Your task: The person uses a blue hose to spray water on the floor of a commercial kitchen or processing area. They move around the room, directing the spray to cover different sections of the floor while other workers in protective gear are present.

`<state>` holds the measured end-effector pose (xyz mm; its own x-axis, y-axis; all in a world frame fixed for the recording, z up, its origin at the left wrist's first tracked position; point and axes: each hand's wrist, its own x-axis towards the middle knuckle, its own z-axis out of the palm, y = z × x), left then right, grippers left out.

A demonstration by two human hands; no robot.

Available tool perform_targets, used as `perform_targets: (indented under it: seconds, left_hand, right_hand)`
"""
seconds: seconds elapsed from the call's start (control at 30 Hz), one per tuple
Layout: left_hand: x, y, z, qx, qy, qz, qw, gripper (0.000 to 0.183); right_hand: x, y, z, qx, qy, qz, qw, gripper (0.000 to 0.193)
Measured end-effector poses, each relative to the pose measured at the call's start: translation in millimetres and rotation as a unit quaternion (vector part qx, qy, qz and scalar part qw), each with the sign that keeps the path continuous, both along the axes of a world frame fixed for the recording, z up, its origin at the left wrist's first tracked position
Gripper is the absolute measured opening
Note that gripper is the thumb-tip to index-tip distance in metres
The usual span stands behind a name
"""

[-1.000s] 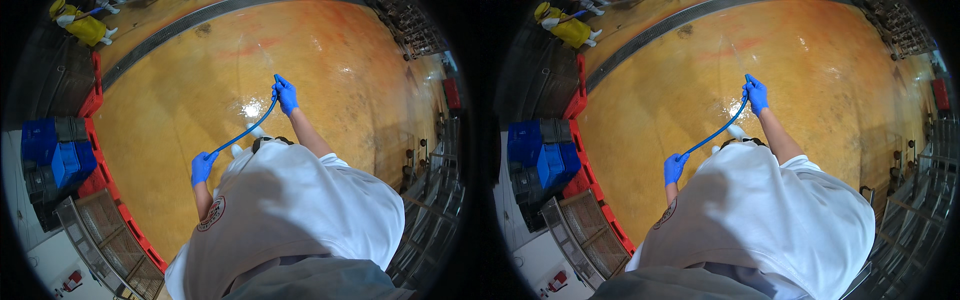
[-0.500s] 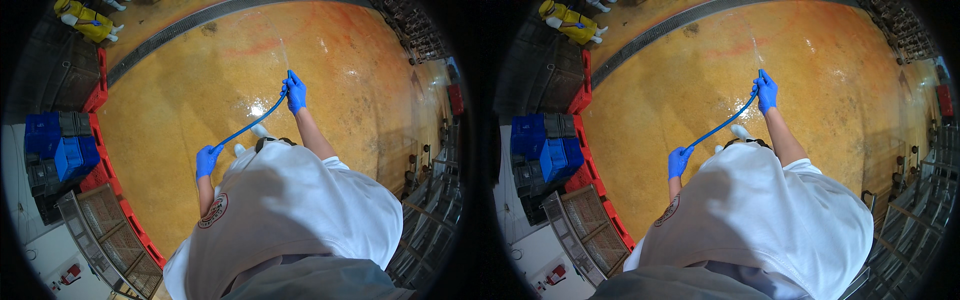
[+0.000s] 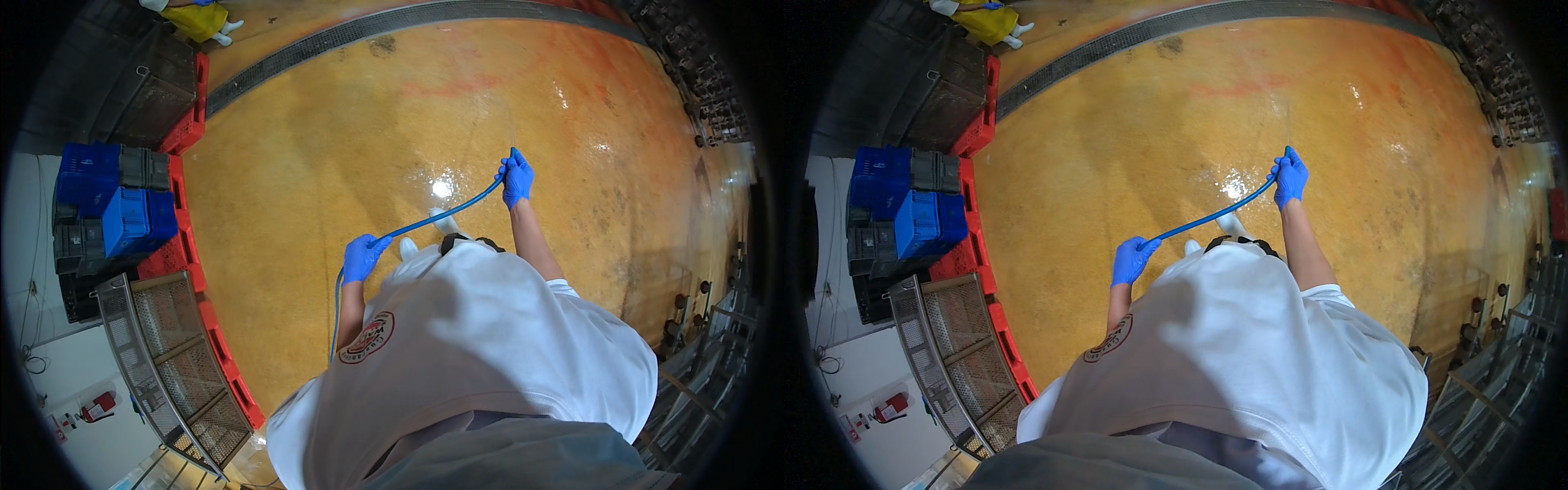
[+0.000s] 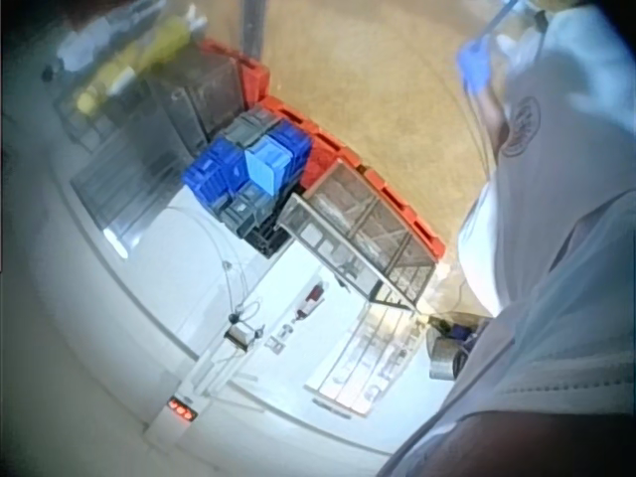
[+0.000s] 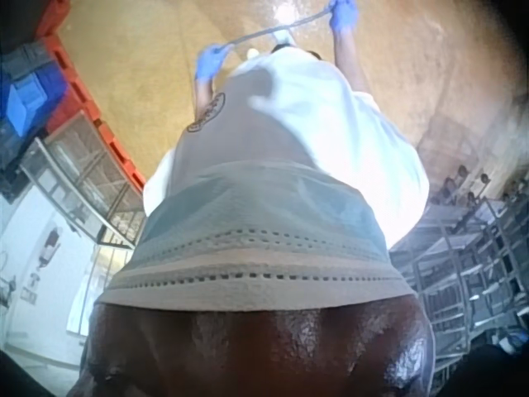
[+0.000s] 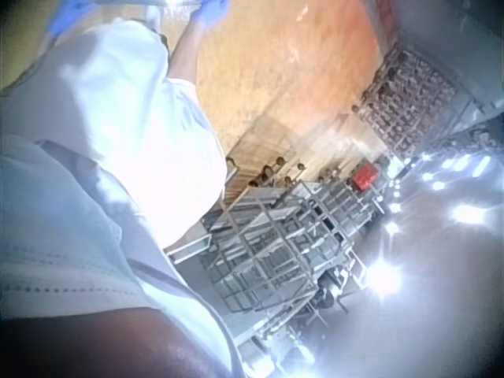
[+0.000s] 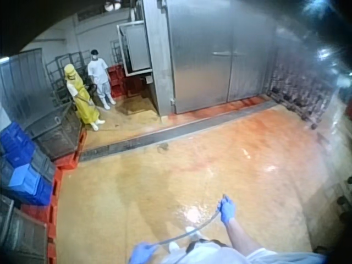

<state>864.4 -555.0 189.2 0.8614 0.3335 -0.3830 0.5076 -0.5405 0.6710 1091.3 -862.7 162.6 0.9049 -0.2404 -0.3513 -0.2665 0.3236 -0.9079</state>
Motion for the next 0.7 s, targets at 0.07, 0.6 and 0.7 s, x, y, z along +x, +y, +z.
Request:
perform_targets:
  seconds: [0.07,0.6,0.7]
  left_hand:
    - [-1,0,-4,0.0,0.001,0.0,1.0,0.053]
    - [-21,3,-4,0.002,0.004,0.007,1.0,0.052]
    - [-18,0,8,0.032,0.009,-0.001,0.999,0.053]
  right_hand:
    - [3,6,11,-0.01,-0.019,0.014,1.0,0.036]
    - [6,8,-13,0.035,0.045,0.097,0.994,0.027]
    - [9,9,-21,0.043,0.053,0.11,0.992,0.026]
